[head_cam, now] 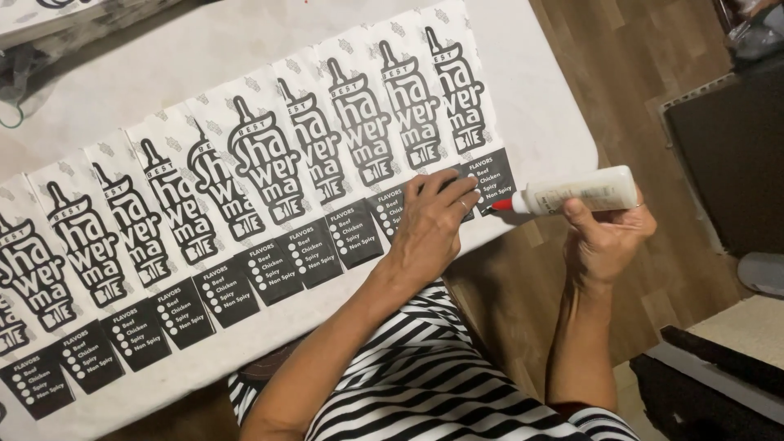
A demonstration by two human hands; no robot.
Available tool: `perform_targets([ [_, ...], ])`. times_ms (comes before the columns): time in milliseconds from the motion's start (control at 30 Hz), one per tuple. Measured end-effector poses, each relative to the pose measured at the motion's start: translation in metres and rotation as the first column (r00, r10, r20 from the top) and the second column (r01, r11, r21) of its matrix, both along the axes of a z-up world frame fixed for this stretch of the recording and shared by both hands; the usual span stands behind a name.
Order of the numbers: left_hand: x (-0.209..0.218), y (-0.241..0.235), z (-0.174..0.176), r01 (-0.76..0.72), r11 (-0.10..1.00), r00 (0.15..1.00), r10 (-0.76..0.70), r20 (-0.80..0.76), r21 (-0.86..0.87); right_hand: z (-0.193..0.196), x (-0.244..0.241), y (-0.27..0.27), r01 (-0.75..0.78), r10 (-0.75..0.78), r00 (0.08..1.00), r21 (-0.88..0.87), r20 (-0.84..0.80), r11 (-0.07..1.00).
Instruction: The person arranges multiple printed paper labels on a white table surface. They then pick up a white glue bottle and apply glue to the edges of the labels, pressing them down to secure them.
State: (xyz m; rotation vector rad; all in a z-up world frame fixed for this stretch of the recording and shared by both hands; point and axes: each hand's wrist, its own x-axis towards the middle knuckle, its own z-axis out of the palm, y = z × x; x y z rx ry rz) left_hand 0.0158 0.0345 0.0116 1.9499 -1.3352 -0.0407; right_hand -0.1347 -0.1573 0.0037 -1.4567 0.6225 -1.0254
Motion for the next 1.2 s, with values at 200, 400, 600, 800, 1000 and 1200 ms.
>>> perform_targets([
  [200, -0.002, 0.000, -0.005, 0.006, 1.000, 1.000, -0.006, 0.013, 0.019, 0.006, 0.003, 0.012, -0.067, 0.066, 0.986, -0.002, -0.152, 0.998],
  [400, -0.001, 0.001, -0.002, 0.010, 0.998, 1.000, -0.011, 0.014, 0.059, -0.016, -0.015, -0.021, 0.074, -0.075, 0.997, 0.146, -0.001, 0.986],
  [600, 0.008, 0.019, 0.011, -0.044, 0.997, 0.999, 0.044, -0.010, -0.066, -0.019, -0.020, -0.040, 0.098, -0.160, 0.967, 0.294, 0.196, 0.951],
  [800, 0.018, 0.061, 0.020, -0.156, 0.985, 0.985, 0.150, 0.080, 0.074, -0.010, 0.000, 0.010, -0.215, 0.212, 0.977, 0.119, 0.037, 0.969],
  [1000, 0.016, 0.078, 0.007, -0.106, 0.991, 0.991, 0.112, -0.070, 0.085, -0.004, 0.026, 0.044, -0.227, 0.227, 0.973, 0.015, -0.038, 0.974],
  [1200, 0.016, 0.087, 0.011, -0.056, 0.991, 0.982, 0.076, -0.171, 0.118, 0.000, 0.034, 0.049, -0.390, 0.378, 0.914, -0.061, -0.149, 0.919],
])
